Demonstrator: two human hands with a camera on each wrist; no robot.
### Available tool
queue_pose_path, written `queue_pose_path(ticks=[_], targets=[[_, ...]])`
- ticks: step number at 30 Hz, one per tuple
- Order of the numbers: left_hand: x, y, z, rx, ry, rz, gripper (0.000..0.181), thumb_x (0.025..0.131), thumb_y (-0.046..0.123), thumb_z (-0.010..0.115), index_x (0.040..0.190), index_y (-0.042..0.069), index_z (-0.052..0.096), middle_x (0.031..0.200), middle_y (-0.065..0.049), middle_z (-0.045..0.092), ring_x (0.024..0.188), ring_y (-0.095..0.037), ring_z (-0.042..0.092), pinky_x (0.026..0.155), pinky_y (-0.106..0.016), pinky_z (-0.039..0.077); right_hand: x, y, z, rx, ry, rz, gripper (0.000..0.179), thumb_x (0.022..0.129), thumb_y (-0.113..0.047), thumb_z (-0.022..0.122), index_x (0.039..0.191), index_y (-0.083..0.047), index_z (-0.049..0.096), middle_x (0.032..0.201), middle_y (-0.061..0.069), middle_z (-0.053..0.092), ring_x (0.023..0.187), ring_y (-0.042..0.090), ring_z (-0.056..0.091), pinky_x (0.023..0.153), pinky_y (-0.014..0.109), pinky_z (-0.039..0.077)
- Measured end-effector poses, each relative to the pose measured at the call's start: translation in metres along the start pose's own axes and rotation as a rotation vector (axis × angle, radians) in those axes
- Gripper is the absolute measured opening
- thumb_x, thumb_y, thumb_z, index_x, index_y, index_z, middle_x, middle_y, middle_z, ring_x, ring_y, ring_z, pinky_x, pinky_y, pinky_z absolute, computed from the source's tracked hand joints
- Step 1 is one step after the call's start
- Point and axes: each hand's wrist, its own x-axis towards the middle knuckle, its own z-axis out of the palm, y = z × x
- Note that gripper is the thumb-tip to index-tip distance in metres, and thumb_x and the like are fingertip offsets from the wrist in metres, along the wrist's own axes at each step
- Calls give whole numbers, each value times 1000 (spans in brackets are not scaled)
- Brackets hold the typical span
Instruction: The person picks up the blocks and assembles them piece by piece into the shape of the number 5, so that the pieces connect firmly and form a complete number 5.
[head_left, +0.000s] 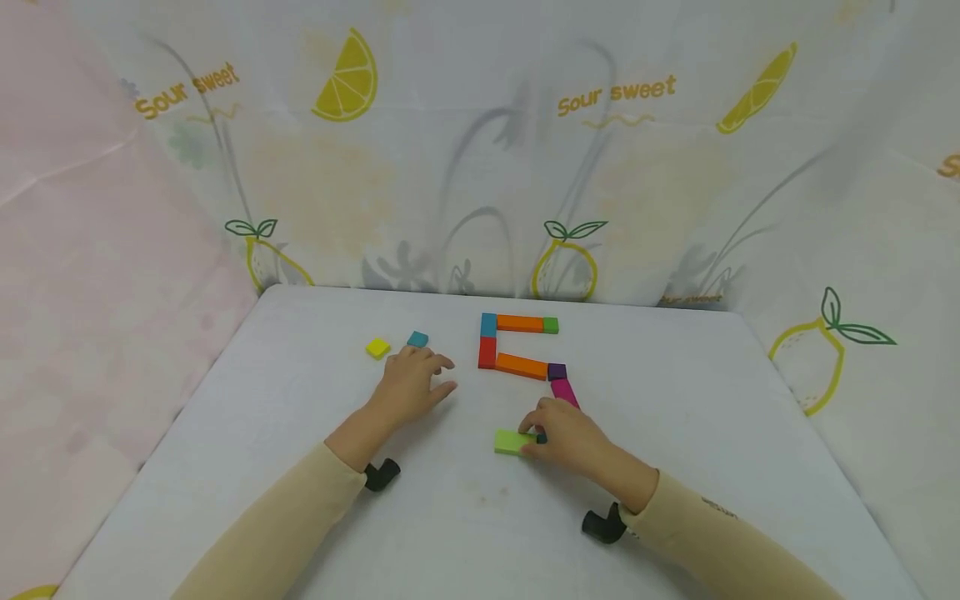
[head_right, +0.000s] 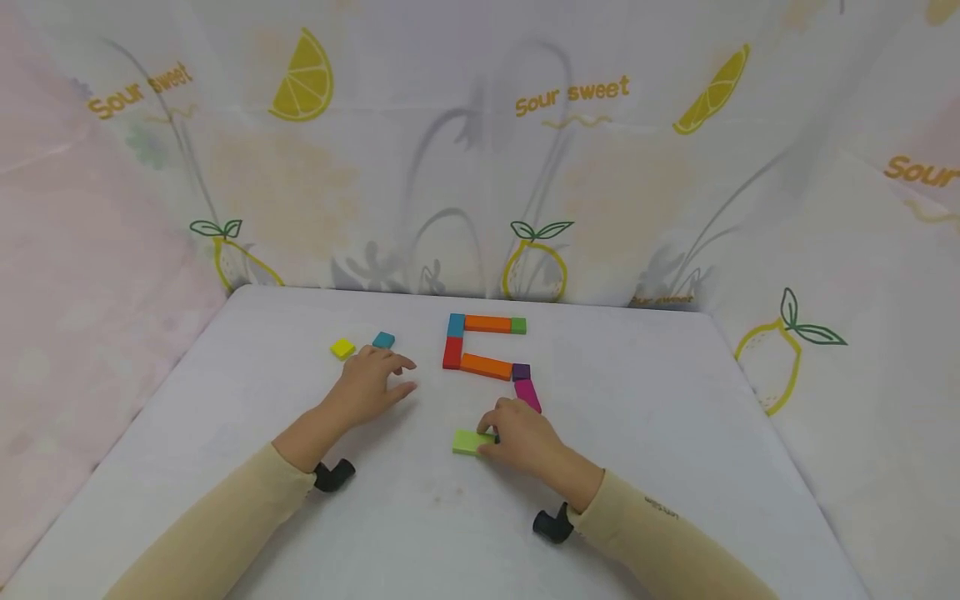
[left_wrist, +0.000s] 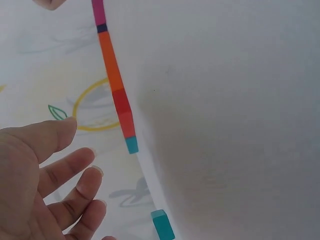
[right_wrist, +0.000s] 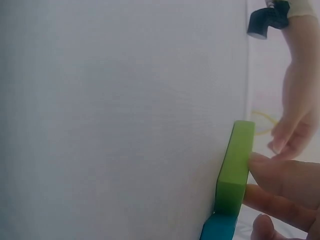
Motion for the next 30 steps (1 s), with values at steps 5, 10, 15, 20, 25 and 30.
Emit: queue_pose_path(ticks=[5, 10, 15, 20, 25, 30], targets=[[4, -2, -3, -24, -20, -45, 34, 94, 34, 72, 120, 14, 71, 105, -5, 67, 110, -30, 51, 91, -51, 41, 0, 1, 1, -7, 7, -2, 25, 83, -30, 84, 104, -18, 78, 84, -6, 53, 79, 11, 49, 69, 26, 46], [9, -8, -6, -61, -40, -103, 34, 94, 33, 71, 121, 12, 70, 104, -7, 69, 111, -33, 52, 91, -50, 42, 1, 1, 1, -18, 10, -9, 24, 83, -30, 83, 102, -16, 78, 84, -6, 53, 79, 11, 48, 69, 26, 46], [17, -17, -8, -111, -48, -199, 34, 93, 31, 72, 121, 11, 70, 105, -9, 69, 107, -34, 52, 86, -51, 43, 1, -1, -1, -10, -2, -10, 24, 82, -28, 84, 101, -15, 78, 82, -6, 54, 79, 11, 50, 70, 26, 47], [27, -26, -12, -157, -39, -266, 35, 93, 29, 73, 123, 9, 70, 109, -12, 68, 107, -37, 52, 88, -55, 42, 4, -2, -2, 13, -20, -3, 22, 82, -25, 84, 99, -13, 78, 83, -4, 56, 81, 12, 52, 72, 28, 48], [37, -34, -12, -177, -45, -319, 39, 93, 30, 72, 126, 9, 68, 111, -13, 66, 109, -38, 51, 90, -55, 38, 7, 1, -1, 29, -37, 8, 23, 82, -25, 84, 100, -13, 77, 84, -5, 57, 82, 14, 52, 74, 30, 49], [44, -42, -13, -157, -33, -343, 42, 92, 30, 74, 128, 10, 67, 111, -14, 65, 110, -39, 50, 90, -54, 38, 8, 2, -1, 45, -52, 18, 22, 82, -26, 84, 99, -15, 76, 84, -4, 56, 82, 15, 51, 75, 31, 48]])
